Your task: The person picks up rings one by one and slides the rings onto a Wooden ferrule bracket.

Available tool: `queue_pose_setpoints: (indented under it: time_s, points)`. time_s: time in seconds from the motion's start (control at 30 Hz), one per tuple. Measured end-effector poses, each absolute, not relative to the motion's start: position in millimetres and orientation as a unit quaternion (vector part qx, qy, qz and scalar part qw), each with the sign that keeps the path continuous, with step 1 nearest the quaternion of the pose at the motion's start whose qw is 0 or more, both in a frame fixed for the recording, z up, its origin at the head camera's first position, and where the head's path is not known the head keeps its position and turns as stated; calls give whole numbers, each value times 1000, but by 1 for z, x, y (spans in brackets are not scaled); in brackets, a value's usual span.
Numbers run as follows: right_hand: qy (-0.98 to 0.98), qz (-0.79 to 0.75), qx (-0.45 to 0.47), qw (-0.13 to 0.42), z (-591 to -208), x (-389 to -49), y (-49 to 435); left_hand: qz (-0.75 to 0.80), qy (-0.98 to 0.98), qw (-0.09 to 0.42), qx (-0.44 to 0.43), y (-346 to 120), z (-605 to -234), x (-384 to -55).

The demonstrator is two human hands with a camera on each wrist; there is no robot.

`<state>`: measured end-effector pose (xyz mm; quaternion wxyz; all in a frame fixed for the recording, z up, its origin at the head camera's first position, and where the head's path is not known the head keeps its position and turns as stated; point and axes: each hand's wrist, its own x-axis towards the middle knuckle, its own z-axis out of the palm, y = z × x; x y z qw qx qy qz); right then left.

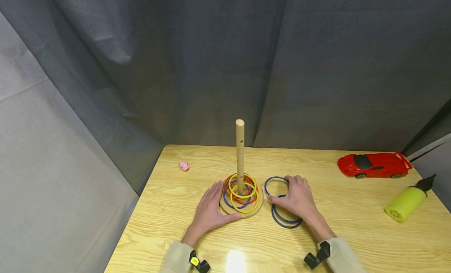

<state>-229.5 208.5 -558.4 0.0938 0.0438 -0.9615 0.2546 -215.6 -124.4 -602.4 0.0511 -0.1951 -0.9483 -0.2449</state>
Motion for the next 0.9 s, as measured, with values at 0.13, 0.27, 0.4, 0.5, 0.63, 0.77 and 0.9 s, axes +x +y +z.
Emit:
queue_pose_setpoints:
  time_s: [0.13,0.27,0.4,0.5,0.63,0.77,0.9]
  points:
    - [-957,266,49,99,-551,-231,211,-247,-948,50,-195,-125,-603,-216]
    - [-954,276,57,106,-542,-231,213,-248,-947,51,-197,-125,-603,-216]
    - [-952,278,60,116,-533,-232,214,-248,-947,55,-197,-125,-603,-216]
    - [-951,278,61,124,-525,-232,214,-249,-947,55,-196,-125,-603,-216]
    - [-948,282,63,133,-514,-231,213,-250,-947,56,-196,-125,-603,-216]
    - [-945,288,67,144,-503,-232,212,-250,-946,56,-198,-125,-603,-216]
    - [-942,288,73,157,-493,-233,211,-248,-947,54,-197,-125,-604,-216]
